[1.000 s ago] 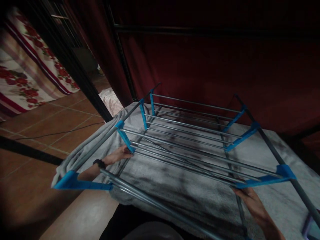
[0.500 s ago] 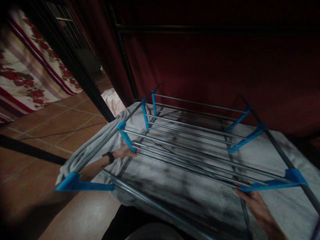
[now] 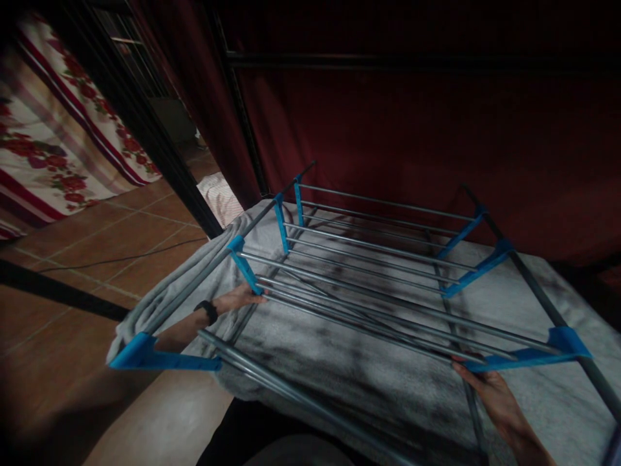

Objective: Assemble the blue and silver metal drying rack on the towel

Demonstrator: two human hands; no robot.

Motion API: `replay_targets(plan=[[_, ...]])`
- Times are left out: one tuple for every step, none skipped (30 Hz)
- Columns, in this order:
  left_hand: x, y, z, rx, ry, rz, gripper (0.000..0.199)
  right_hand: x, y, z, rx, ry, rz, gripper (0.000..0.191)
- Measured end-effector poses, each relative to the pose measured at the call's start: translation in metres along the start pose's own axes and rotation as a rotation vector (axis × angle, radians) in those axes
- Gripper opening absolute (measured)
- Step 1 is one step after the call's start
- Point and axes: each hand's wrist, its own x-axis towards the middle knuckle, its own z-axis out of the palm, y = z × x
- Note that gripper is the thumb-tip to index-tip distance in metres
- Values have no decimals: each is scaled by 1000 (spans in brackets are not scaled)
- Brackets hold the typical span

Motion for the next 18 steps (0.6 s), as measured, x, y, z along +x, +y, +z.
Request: replay_targets(plan=[[0,-1,0,34,-20,11,29,0,-1,0,3,10,-1,31],[1,-2,0,58,-28,20,28,-1,-2,1,5,16,2,30],[1,-3,0,79,-36,26,27,-2,-3,1,6,17,9,31],[1,-3,0,97,-43,31,27,-3,-4,2,8,17,15,31],[0,-3,0,113,-50,34,26,-4,-5,2,7,14,22,32],[0,-3,0,130,-53,37,26,-6,-7,3,5,10,26,32],[-1,-2,0,147,-52,41,26,-7,-8,4,7,7,26,31],[-1,-1,0,164,-48,45,27,-8,-9,4,10,4,23,31],[-2,-1,0,181,-41,49,28,-9,-9,4,14,1,17,30],[-2,0,0,196,-35,53,29,-9,-10,5,18,-1,10,29],[-2,0,0,208,-31,54,30,-8,-10,5,15,-4,2,30],[-2,-1,1,217,-31,53,31,-8,-10,5,4,-6,-9,31],[-1,-2,1,226,-35,50,32,-8,-10,5,-18,-8,-22,32],[-1,-2,1,241,-36,48,34,-8,-11,6,-43,-12,-37,34],[0,-3,2,262,-34,45,36,-9,-13,7,-64,-13,-51,37],[1,-4,2,287,-32,43,40,-11,-16,8,-73,-15,-59,39],[2,-5,2,315,-28,43,44,-13,-19,10,-74,-23,-62,40],[4,-5,2,342,-27,45,48,-16,-23,13,-56,-25,-61,41]])
